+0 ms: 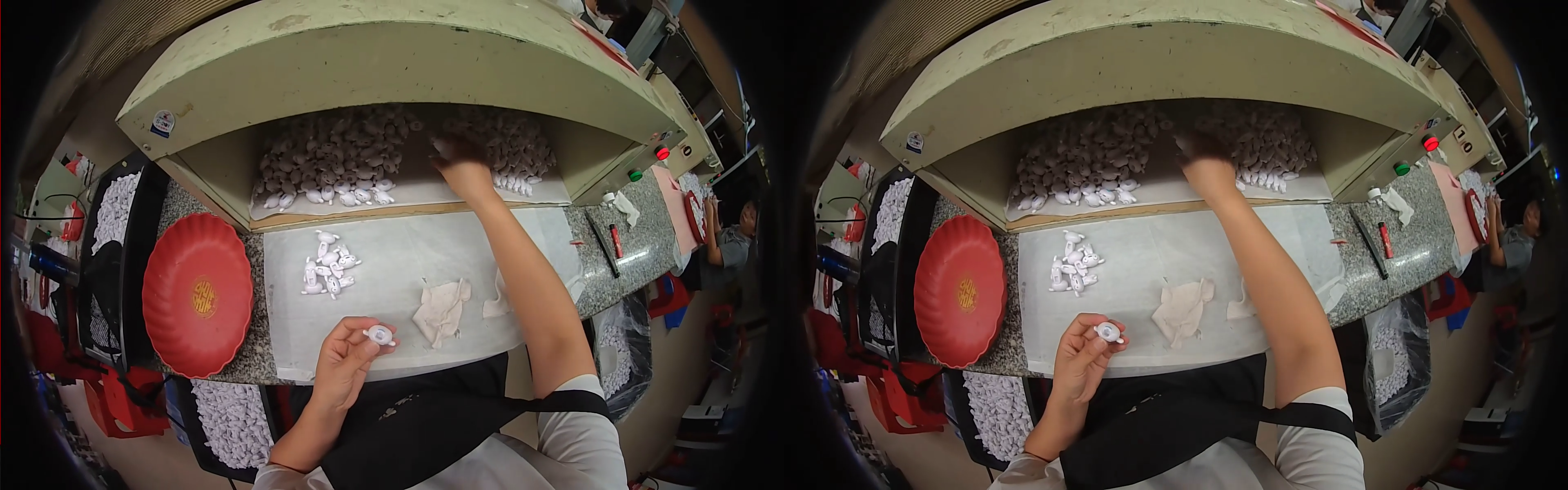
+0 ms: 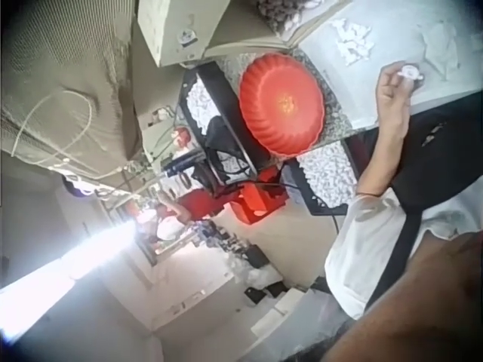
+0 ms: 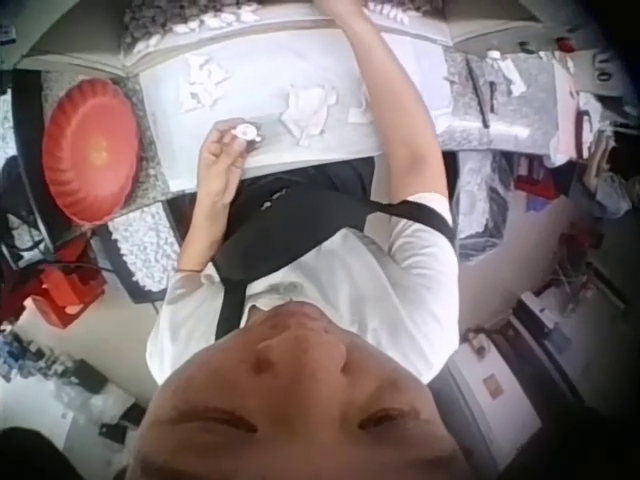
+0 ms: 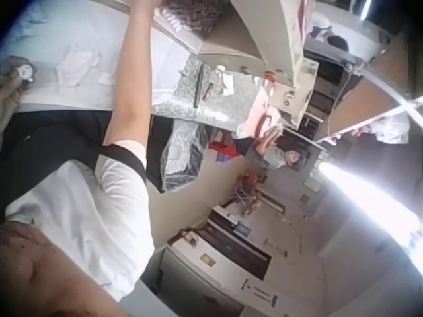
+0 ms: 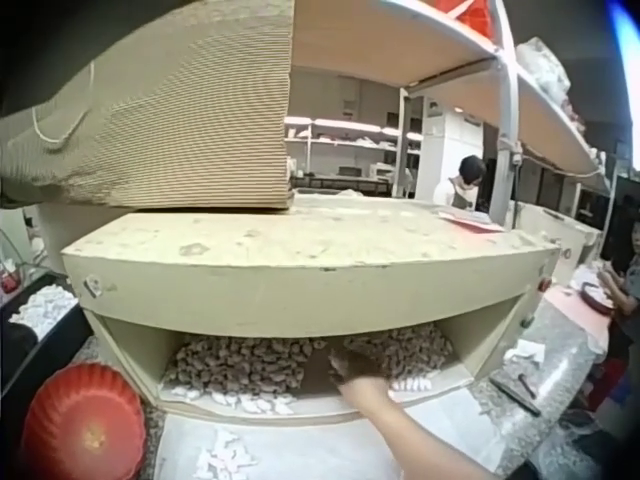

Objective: Assembling small ceramic parts by applying glue from a bottle.

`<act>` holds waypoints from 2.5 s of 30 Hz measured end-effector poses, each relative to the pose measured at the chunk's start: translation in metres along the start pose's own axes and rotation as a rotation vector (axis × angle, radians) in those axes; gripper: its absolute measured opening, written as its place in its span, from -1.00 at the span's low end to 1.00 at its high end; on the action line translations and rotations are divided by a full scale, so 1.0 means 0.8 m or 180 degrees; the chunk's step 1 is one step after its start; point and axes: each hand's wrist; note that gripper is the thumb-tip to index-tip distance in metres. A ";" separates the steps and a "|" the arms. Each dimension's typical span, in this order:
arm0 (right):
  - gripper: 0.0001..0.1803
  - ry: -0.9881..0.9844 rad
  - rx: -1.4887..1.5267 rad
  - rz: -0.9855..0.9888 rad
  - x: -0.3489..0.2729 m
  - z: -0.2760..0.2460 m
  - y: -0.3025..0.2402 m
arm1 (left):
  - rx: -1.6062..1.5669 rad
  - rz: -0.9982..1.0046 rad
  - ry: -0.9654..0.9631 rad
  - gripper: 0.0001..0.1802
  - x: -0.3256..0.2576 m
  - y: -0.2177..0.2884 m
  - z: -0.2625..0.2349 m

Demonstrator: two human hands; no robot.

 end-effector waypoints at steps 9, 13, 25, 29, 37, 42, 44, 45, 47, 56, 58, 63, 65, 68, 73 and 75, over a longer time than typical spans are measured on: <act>-0.67 -0.0395 0.0684 0.0783 -0.038 -0.060 -0.037 | -0.0159 -0.0142 -0.0180 -0.75 0.014 -0.005 -0.003; -0.88 -0.0924 0.3744 0.1202 -0.127 -0.122 -0.118 | -0.0207 -0.0188 -0.0184 -0.75 0.015 -0.012 0.002; -0.85 -0.0858 0.2916 0.0633 -0.207 -0.137 -0.174 | 0.1039 -0.0045 -0.0245 -0.74 -0.002 -0.024 0.031; -0.85 -0.1040 0.2701 0.0503 -0.210 -0.140 -0.175 | 0.1503 0.0112 -0.0292 -0.72 -0.006 -0.026 0.029; -0.84 -0.1339 0.2665 0.0693 -0.214 -0.147 -0.171 | 0.2467 0.0404 -0.0576 -0.76 -0.004 -0.018 0.025; -0.85 -0.1616 0.2658 0.0598 -0.214 -0.146 -0.166 | 0.2740 0.0384 -0.0662 -0.76 0.001 -0.014 0.026; -0.85 -0.1623 0.2666 0.0634 -0.215 -0.145 -0.166 | 0.2710 0.0394 -0.0695 -0.76 0.003 -0.015 0.024; -0.85 -0.1630 0.2682 0.0656 -0.215 -0.145 -0.167 | 0.2691 0.0409 -0.0720 -0.76 0.003 -0.016 0.023; -0.85 -0.1632 0.2695 0.0695 -0.218 -0.142 -0.166 | 0.2720 0.0359 -0.0766 -0.75 0.004 -0.015 0.021; -0.86 -0.1675 0.2784 0.0849 -0.221 -0.139 -0.161 | 0.2475 0.0116 -0.0813 -0.76 0.006 -0.022 0.015; -0.86 -0.1684 0.2800 0.0780 -0.221 -0.137 -0.161 | 0.2325 0.0052 -0.0778 -0.75 0.004 -0.026 0.018; -0.85 -0.1152 0.3664 0.1144 -0.220 -0.132 -0.163 | 0.0455 -0.0473 -0.0525 -0.68 0.014 -0.025 0.033; -0.85 -0.1188 0.3783 0.1237 -0.220 -0.132 -0.163 | 0.0310 -0.0590 -0.0466 -0.70 0.013 -0.025 0.033; -0.87 -0.1189 0.3967 0.1383 -0.219 -0.131 -0.165 | 0.0056 -0.0686 -0.0431 -0.74 0.014 -0.028 0.032; -0.87 -0.1253 0.3867 0.1506 -0.219 -0.134 -0.165 | -0.0045 -0.0659 -0.0462 -0.76 0.015 -0.033 0.031; -0.85 -0.1181 0.3587 0.1380 -0.219 -0.136 -0.162 | 0.0805 -0.0214 -0.0314 -0.74 0.014 -0.032 0.037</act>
Point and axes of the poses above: each hand's wrist, its own x-axis towards the middle knuckle, its own z-axis out of the palm, y = z × x, and after that the axes turned 10 degrees about -y, right-handed
